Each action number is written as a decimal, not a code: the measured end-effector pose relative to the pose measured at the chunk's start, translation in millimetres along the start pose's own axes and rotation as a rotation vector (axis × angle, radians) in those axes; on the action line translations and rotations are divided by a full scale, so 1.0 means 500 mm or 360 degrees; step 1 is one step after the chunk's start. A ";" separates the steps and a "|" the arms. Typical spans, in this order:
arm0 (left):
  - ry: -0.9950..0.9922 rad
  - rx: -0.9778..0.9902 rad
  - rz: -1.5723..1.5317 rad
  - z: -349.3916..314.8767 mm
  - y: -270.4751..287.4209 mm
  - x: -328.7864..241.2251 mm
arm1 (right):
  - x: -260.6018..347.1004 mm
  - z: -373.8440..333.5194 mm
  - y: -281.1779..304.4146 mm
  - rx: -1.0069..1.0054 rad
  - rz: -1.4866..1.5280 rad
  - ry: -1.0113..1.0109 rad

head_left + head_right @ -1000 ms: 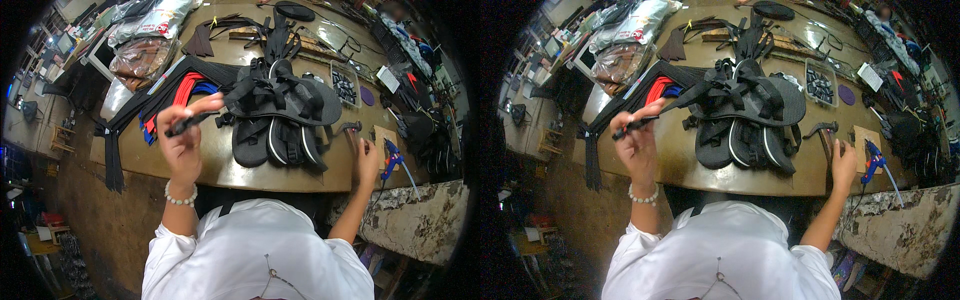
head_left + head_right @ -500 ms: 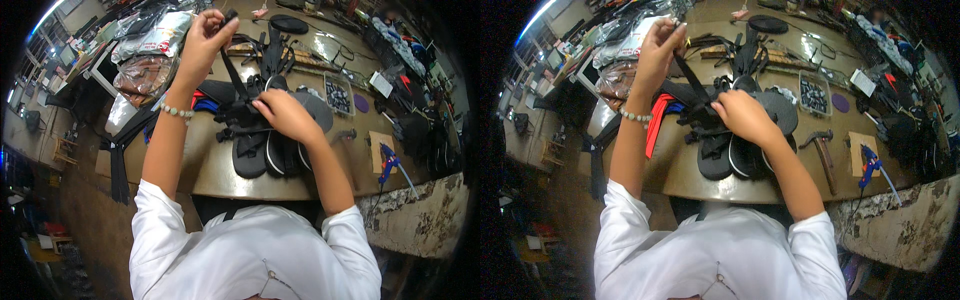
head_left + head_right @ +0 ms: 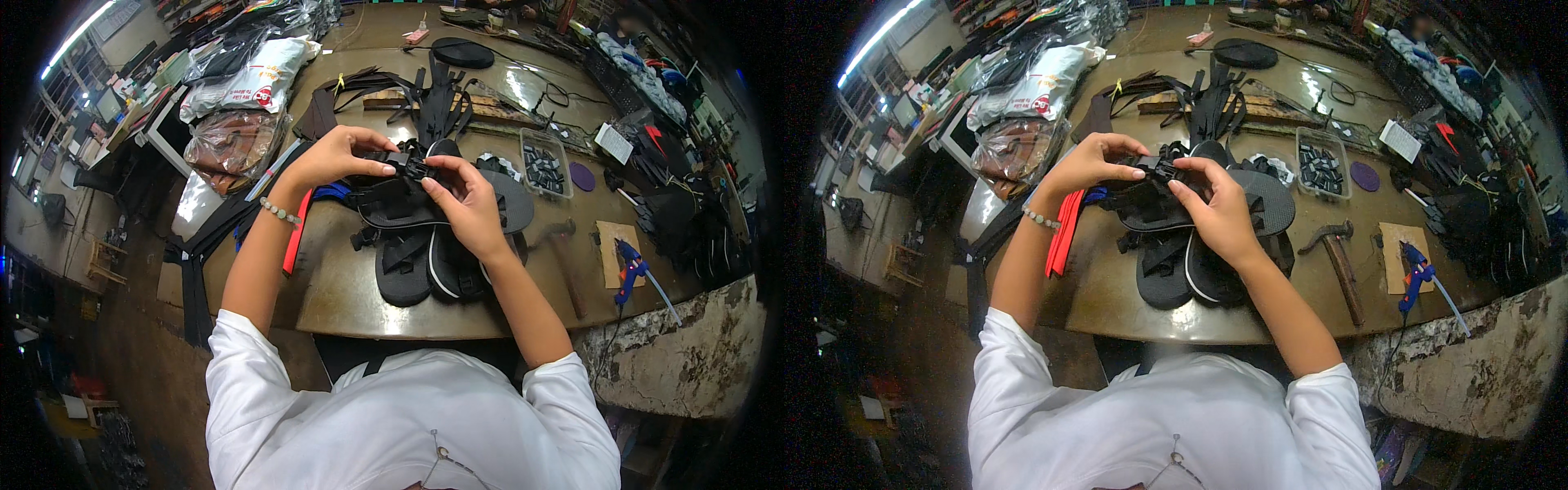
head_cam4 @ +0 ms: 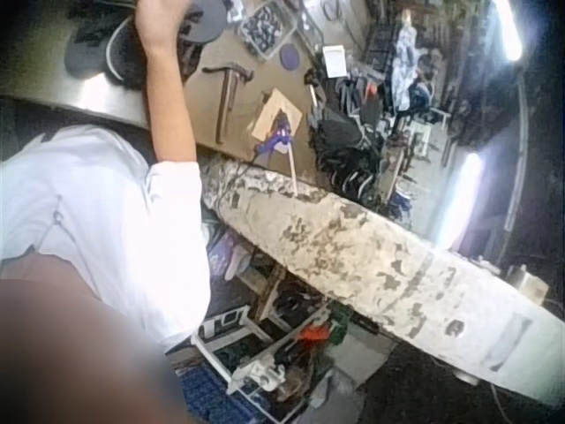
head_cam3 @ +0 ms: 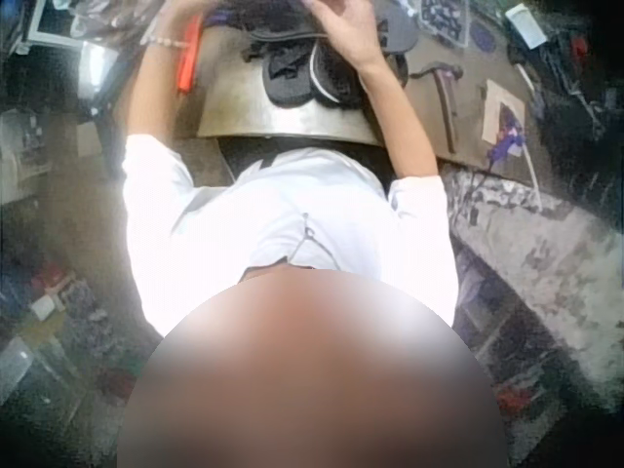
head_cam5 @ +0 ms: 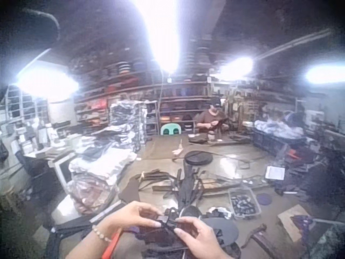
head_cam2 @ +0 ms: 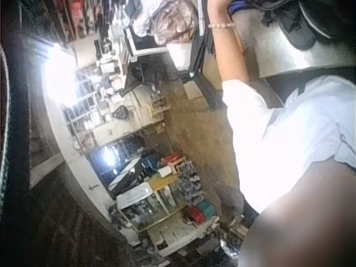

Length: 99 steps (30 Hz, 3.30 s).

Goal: The person assembles black sandals by threading straps through plastic buckles and securing them. They handle multiple straps and sandals, adjusting and tightening the buckles to complete the assembly.

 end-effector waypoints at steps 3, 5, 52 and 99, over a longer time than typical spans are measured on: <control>-0.0083 0.0109 -0.0010 0.005 0.007 0.002 | 0.000 0.002 -0.002 -0.0020 -0.0110 0.0189; -0.0076 0.0156 -0.0060 0.009 0.008 0.003 | -0.003 0.004 0.000 -0.0020 -0.0202 0.0169; -0.0155 -0.0301 0.0269 -0.035 -0.072 0.026 | 0.063 0.079 -0.050 0.0567 -0.1325 0.0123; 0.0627 -0.2384 0.0731 -0.443 0.528 0.560 | 0.161 -0.351 0.355 -0.1173 -0.1680 -0.0239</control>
Point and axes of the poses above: each hand's wrist, its own z-axis towards the middle knuckle, its own y-axis out of the back of the hand, x = y × z, the point moved 3 cm from there along z, towards the middle knuckle, and after that the axes turned 7 degrees about z, right-handed, at the moved point
